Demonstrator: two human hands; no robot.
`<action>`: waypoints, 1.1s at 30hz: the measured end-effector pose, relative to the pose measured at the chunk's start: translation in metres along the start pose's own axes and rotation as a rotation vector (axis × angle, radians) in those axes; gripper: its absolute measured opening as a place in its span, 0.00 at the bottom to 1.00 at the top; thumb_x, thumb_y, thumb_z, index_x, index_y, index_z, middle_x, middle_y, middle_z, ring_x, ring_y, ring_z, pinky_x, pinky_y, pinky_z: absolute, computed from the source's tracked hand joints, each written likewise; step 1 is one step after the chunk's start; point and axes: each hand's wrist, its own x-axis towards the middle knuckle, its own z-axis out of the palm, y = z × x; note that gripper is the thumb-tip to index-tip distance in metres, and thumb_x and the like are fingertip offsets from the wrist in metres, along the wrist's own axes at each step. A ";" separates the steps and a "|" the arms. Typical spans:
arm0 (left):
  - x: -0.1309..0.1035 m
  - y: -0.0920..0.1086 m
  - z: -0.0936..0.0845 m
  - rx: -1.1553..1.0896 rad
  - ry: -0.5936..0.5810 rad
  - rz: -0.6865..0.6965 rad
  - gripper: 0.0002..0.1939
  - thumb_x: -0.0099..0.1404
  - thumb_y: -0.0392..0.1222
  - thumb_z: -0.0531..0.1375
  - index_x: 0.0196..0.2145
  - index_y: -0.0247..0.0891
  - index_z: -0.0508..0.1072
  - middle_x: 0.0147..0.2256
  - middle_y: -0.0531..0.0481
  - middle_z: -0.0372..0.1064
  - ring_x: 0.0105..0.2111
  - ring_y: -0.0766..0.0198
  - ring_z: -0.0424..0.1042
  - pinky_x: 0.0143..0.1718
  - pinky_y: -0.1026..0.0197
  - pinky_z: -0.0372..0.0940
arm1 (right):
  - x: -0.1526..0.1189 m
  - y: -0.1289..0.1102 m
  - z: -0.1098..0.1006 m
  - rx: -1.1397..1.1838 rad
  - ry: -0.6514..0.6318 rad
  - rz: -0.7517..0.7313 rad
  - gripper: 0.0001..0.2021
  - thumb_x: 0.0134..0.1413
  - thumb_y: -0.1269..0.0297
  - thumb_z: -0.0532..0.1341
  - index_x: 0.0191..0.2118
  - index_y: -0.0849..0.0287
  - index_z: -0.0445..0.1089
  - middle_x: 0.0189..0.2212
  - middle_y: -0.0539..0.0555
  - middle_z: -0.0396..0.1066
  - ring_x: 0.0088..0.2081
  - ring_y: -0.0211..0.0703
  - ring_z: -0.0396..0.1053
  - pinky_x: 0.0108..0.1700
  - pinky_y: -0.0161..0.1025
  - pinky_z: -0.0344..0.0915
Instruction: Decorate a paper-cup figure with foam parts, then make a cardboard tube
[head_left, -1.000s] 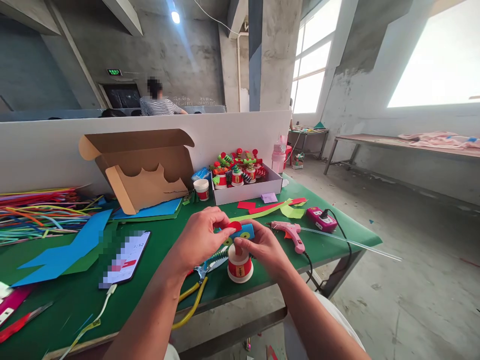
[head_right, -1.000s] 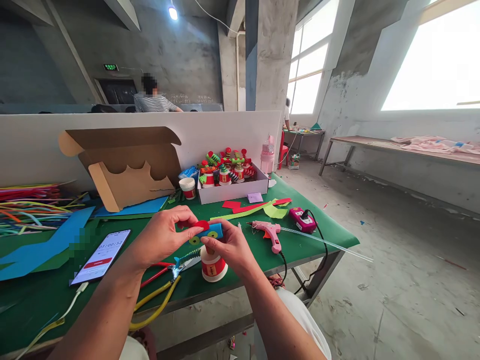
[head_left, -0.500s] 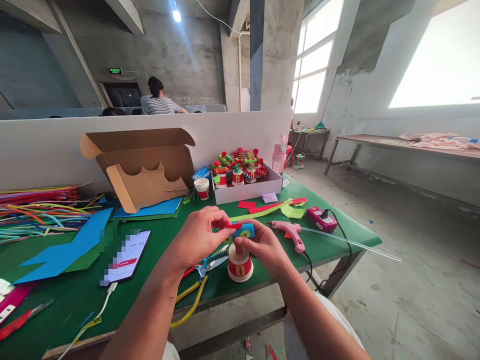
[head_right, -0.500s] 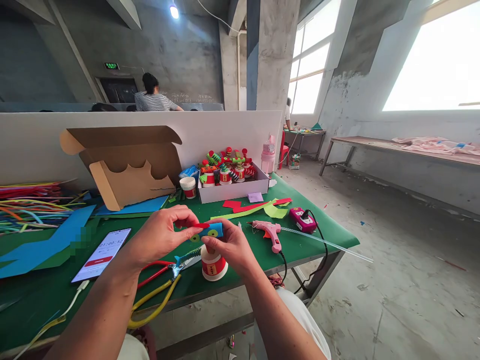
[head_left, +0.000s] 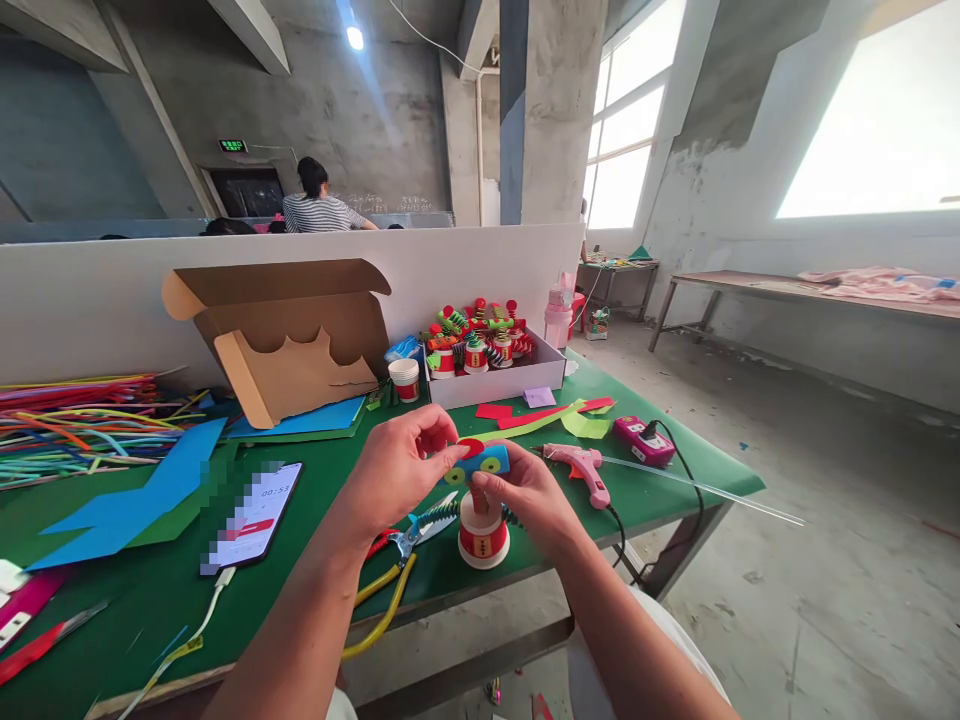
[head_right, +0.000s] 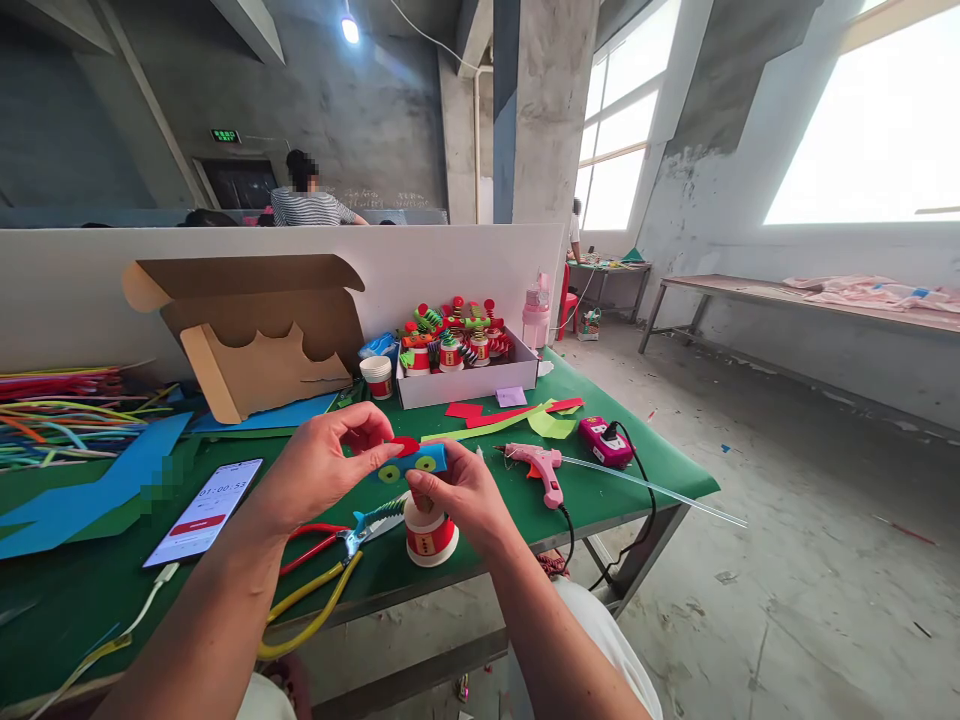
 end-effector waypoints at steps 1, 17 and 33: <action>0.001 0.000 0.001 -0.010 0.000 0.008 0.12 0.58 0.51 0.61 0.29 0.40 0.69 0.25 0.55 0.68 0.27 0.65 0.64 0.29 0.63 0.60 | 0.000 0.000 0.000 0.001 0.004 -0.004 0.20 0.42 0.51 0.71 0.37 0.59 0.69 0.23 0.45 0.68 0.24 0.34 0.64 0.29 0.34 0.60; 0.007 -0.005 0.004 -0.143 -0.110 -0.031 0.16 0.57 0.55 0.62 0.26 0.37 0.72 0.24 0.53 0.68 0.26 0.66 0.62 0.27 0.63 0.59 | 0.001 0.002 -0.002 0.056 -0.010 -0.006 0.19 0.42 0.54 0.72 0.38 0.58 0.70 0.25 0.46 0.68 0.25 0.34 0.64 0.31 0.35 0.61; 0.007 -0.008 0.006 -0.141 -0.141 -0.049 0.14 0.57 0.53 0.62 0.29 0.39 0.69 0.29 0.53 0.70 0.29 0.63 0.68 0.30 0.62 0.63 | 0.003 0.006 -0.007 -0.036 0.021 -0.048 0.20 0.41 0.54 0.72 0.40 0.57 0.71 0.28 0.48 0.72 0.28 0.36 0.67 0.34 0.36 0.64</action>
